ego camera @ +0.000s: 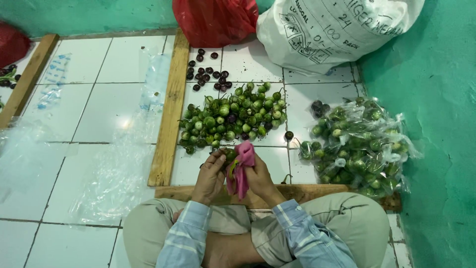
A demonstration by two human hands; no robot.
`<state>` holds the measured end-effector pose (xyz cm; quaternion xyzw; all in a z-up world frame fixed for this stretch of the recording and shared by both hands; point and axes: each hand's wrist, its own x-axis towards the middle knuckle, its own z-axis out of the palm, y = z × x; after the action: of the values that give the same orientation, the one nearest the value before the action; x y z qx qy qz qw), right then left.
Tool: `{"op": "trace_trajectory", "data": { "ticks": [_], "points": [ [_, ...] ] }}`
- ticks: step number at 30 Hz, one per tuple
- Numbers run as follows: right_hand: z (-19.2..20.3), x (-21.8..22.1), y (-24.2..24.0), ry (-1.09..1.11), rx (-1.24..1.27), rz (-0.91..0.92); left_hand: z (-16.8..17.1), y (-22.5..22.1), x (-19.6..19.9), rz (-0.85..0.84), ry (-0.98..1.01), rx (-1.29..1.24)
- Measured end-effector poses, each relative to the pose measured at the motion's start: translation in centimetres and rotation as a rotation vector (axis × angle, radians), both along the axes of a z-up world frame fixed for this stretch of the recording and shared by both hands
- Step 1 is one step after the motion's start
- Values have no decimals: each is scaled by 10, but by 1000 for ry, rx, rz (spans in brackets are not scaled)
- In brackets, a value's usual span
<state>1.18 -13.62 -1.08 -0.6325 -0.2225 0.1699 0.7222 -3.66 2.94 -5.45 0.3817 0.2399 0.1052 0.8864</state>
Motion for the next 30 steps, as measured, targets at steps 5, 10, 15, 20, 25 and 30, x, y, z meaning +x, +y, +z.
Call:
{"op": "trace_trajectory", "data": {
  "ticks": [5,10,15,20,25,30],
  "points": [
    [10,8,0,240,119,100,35,-18,-1,-6,-152,187],
    [-7,2,5,182,-44,90,25,-16,-11,-118,-165,569],
    [-28,10,1,64,-119,-135,9,-18,-8,-70,-243,598],
    [-2,0,-2,4,-145,-183,22,-22,-12,-52,-197,537],
    [16,9,-3,69,-155,-160,33,-22,-13,-37,-157,607],
    [25,-2,-3,129,-248,-66,30,-27,-15,-110,-131,584]
  ]
}}
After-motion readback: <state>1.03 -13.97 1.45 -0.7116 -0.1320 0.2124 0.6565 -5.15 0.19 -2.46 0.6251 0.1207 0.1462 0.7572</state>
